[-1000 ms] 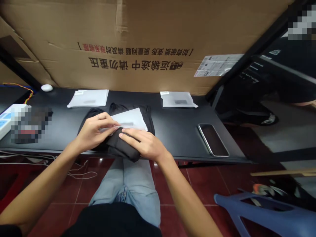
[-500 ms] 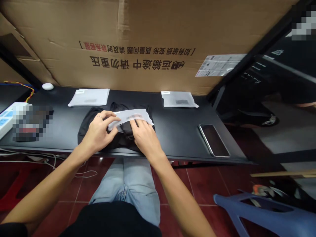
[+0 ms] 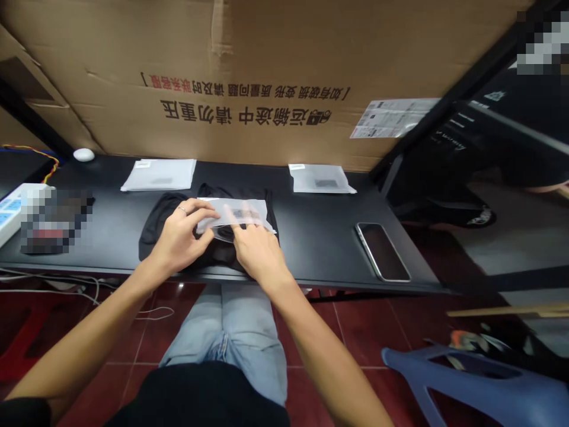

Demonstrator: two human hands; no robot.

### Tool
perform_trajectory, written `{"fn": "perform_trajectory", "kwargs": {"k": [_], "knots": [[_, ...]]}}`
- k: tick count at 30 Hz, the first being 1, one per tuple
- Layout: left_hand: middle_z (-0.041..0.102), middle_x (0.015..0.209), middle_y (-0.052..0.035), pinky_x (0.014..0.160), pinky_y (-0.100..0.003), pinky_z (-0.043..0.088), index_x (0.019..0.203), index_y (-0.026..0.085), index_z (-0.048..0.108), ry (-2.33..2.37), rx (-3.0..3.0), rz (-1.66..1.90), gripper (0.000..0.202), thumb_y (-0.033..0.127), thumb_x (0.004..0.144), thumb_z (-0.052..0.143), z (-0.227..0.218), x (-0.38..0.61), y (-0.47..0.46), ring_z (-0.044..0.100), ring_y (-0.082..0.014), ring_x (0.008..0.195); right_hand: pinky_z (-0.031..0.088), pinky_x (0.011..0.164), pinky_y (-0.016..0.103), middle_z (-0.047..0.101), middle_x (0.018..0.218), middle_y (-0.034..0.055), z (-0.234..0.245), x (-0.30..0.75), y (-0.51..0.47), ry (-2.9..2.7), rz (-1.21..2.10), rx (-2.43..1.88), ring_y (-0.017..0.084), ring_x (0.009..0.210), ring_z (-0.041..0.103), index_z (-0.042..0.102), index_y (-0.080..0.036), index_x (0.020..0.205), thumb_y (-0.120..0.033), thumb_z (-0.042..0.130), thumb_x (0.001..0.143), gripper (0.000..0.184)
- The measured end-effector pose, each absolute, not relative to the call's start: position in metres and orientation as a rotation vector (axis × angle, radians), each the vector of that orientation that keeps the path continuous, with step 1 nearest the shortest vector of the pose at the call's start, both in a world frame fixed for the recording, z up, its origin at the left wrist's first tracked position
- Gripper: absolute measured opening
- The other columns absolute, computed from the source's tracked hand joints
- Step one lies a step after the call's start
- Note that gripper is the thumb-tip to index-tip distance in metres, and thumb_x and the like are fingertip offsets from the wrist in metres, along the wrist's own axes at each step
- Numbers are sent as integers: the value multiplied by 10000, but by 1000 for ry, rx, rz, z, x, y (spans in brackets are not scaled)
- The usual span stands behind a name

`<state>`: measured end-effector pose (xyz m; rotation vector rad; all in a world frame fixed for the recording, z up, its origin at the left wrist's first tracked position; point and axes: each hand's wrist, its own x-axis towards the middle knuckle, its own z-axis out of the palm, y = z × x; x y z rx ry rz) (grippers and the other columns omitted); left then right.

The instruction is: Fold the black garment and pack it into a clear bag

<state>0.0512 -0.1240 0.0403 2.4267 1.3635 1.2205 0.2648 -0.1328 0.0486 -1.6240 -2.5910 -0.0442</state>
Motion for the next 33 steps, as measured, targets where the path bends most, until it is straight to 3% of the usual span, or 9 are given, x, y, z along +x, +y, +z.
{"fn": "perform_trajectory", "kwargs": {"k": [5,11,14,17,20,22,24,27,33], "knots": [[731,1264,-77,1127,-426,563,1157,230,777,1341,2362,1195,352,66,868,661,37,50,-126,684,-267,1210,589,1109,493,594,1625,250,45,270,-132,-2664,-2,-1545,368,1431,642,379,-134,1735,-133,391,1088,647],[727,1286,-76,1164,-436,539,1136,239,780,1364,2305,1184,321,85,873,679,38,49,-124,675,-270,1248,648,824,367,676,1564,161,36,272,-131,-2580,-230,-1536,318,1276,725,566,-216,1616,-129,455,1099,536],[724,1282,-77,1168,-433,533,1140,244,770,1342,2279,1170,261,138,915,692,39,46,-125,683,-261,1253,603,820,329,784,1379,148,33,279,-134,-2492,-438,-1220,272,1219,735,707,-159,1417,-125,523,1102,367],[691,1391,-93,1184,-467,515,1249,254,745,1407,2264,1125,343,305,914,801,42,40,-130,646,-297,1329,533,722,323,821,974,85,37,288,-141,-2351,-559,-940,211,907,736,770,-171,1008,-182,627,1085,163],[668,1429,-119,1069,-459,565,1368,249,690,1595,2180,1042,529,479,910,821,45,27,-135,652,-320,1300,461,624,333,679,678,17,48,292,-144,-2224,-503,-885,180,679,630,665,-222,760,-243,664,1072,313],[698,1345,-118,919,-414,583,1344,236,688,1743,2074,971,469,525,977,726,45,17,-136,719,-274,1095,542,730,342,756,807,55,56,290,-138,-2167,-359,-936,213,817,701,726,-215,886,-264,614,1097,244],[737,1206,-93,837,-390,553,1251,227,712,1853,2010,873,394,534,1009,663,45,11,-136,720,-224,884,593,1011,429,809,1226,145,61,282,-126,-2190,-173,-1000,290,1211,721,760,-174,1217,-310,534,1134,276],[766,990,-49,790,-372,499,1058,237,741,1897,2001,693,326,544,1006,644,44,10,-135,696,-221,804,390,1320,603,522,1714,174,55,265,-107,-2399,87,-1081,365,1658,377,568,-146,1605,-394,409,1170,525],[752,845,-32,738,-352,434,848,243,691,1760,2043,572,333,506,1021,583,39,12,-133,675,-227,800,251,1391,602,271,1838,198,20,252,-94,-2620,236,-1252,367,1735,189,364,-141,1748,-451,408,1168,659]]}}
